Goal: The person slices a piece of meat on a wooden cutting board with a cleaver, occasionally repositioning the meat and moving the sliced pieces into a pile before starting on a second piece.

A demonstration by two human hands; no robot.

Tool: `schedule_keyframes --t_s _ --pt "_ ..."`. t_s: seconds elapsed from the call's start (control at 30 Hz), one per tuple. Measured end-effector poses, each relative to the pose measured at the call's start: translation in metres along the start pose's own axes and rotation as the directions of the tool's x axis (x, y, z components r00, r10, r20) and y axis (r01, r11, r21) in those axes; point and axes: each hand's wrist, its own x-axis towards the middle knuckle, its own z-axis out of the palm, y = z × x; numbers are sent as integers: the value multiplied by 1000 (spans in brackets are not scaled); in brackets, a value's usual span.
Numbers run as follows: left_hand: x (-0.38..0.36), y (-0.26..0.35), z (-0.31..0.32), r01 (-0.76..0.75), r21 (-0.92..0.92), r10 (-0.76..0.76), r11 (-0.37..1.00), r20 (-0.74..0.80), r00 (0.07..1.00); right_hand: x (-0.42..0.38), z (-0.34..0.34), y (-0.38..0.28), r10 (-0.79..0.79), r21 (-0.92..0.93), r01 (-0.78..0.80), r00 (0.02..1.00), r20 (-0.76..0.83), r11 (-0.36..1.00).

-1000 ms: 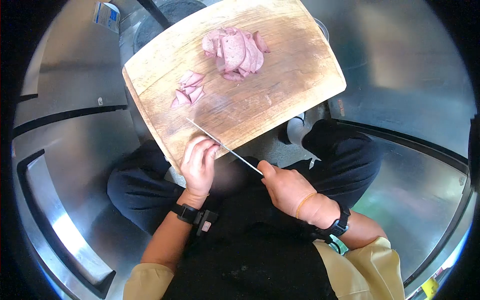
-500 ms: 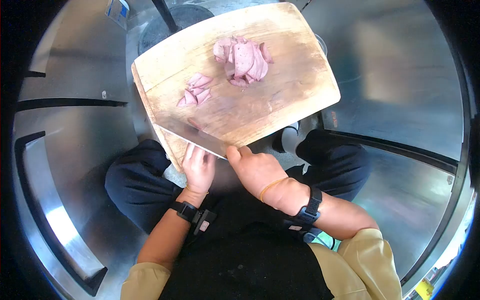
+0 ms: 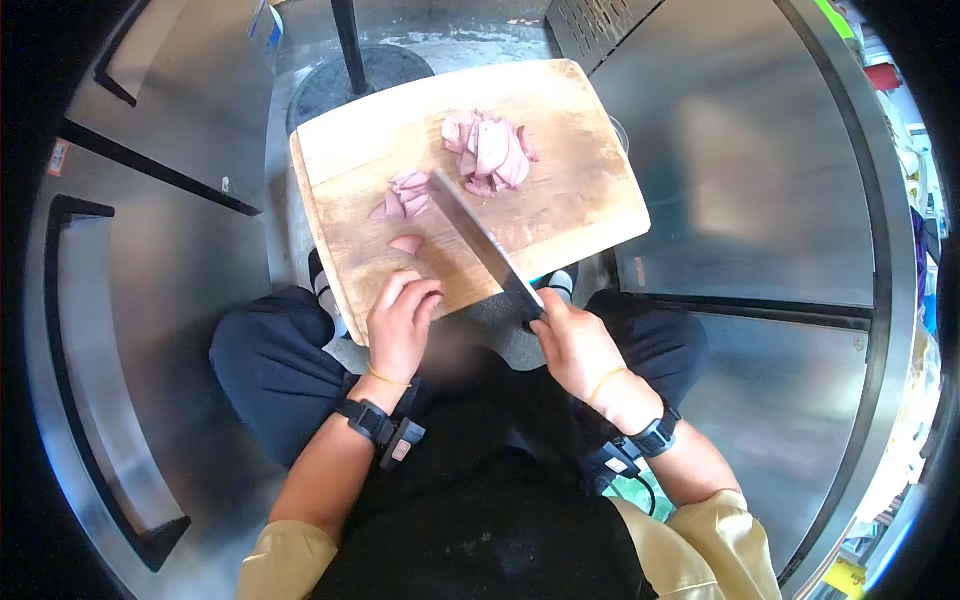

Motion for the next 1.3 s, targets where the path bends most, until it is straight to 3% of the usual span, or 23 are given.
schedule_keyframes --t_s 0.03,0.13,0.17,0.27,0.47,0.57,0.67,0.77,0.87,1.17,1.3 --pt "-1 -2 0 2 5 -2 1000 1 1000 -5 1 1 96 74 -101 993 67 992" --pt "-3 -1 2 36 -70 -38 997 -23 999 -17 9 5 193 160 -218 968 158 963" --pt "-1 -2 0 14 -57 -15 998 -23 1000 -20 17 14 77 140 -91 992 102 986" --pt "-1 -2 1 166 -199 -174 966 -22 985 -21 17 10 97 158 -123 982 159 980" --pt "-5 -13 5 52 -98 -54 994 -15 998 -28 17 4 27 123 -51 982 188 991" --pt "-1 -1 5 81 -81 -84 993 -36 996 -27 16 4 43 111 -64 981 189 992" --pt "7 7 3 69 -46 -68 997 11 998 -27 14 8 98 162 -121 984 146 979" --pt "11 2 0 -69 151 57 986 80 995 -31 12 13 193 201 -227 965 177 953" --pt "9 9 2 102 16 -102 995 46 994 -38 17 18 184 232 -218 970 159 948" --pt "2 6 -2 184 53 -178 981 -104 979 -39 43 10 181 370 -252 959 216 894" --pt "0 5 5 280 -114 -287 953 -50 957 -35 58 17 91 397 -154 981 172 905"
